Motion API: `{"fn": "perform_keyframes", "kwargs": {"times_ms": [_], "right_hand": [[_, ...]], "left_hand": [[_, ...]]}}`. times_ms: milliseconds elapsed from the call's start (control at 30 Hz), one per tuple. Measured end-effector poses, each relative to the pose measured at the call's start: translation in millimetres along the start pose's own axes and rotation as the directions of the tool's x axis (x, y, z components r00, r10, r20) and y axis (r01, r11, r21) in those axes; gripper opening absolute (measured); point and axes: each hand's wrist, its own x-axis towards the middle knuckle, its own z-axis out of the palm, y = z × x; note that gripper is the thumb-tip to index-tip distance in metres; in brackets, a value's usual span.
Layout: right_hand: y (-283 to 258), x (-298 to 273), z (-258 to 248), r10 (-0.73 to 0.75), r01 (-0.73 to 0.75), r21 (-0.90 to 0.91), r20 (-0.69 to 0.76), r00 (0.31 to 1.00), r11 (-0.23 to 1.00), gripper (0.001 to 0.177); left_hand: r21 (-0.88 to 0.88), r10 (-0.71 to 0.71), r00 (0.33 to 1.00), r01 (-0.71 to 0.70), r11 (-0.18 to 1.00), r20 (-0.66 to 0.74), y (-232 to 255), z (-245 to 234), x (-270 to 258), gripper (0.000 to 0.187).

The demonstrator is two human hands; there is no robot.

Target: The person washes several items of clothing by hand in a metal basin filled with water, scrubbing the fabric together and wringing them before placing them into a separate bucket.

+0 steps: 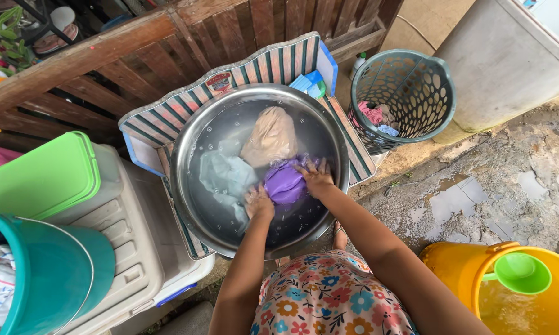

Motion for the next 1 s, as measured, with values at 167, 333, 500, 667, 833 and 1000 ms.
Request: {"fn": "perform_keyframes", "kwargs": {"times_ms": [167, 333, 500, 667, 833, 1000], "right_hand": [[7.4, -11.2, -13.4, -0.055, 0.068, -0.056, 0.206, 0.977, 0.996, 0.107], [-4.9, -68.3, -68.3, -0.175, 0.122, 0.426, 0.086, 0.981, 0.896, 0.144], [-35.6, -93.3, -92.7, -0.249, 0.429, 0.683, -0.351, 0.902, 0.591, 0.15], [-41.9, -75.0, -75.9, -0.086, 0.723, 0.571, -0.759, 0.646, 0.39, 0.139], [-47.6, -54.4, -67.5, 0.143, 0.73, 0.678, -0.734, 0.664, 0.09, 0.081], [-60.9, -41.7, -93.0, 0.287, 0.621, 0.753, -0.559, 0.778, -0.217, 0.06]], "left_hand": [[-0.096, -0.044, 0.999, 0.045, 0.994, 0.009, -1.0, -23.7, 1.7, 0.052], [-0.75, -0.075, 0.979, -0.095, 0.655, -0.19, 1.1, -40.2, 7.9, 0.057], [-0.939, 0.119, 0.938, -0.334, 0.077, -0.324, 32.7, -69.0, -24.5, 0.055], [-0.824, 0.314, 0.928, 0.014, -0.567, -0.201, 51.6, -109.8, -53.2, 0.035], [-0.606, 0.346, 0.926, 0.191, -0.772, -0.15, 58.5, -132.8, -59.3, 0.035], [-0.601, 0.246, 0.931, 0.037, -0.798, -0.27, 44.1, -125.3, -56.7, 0.04]]}}
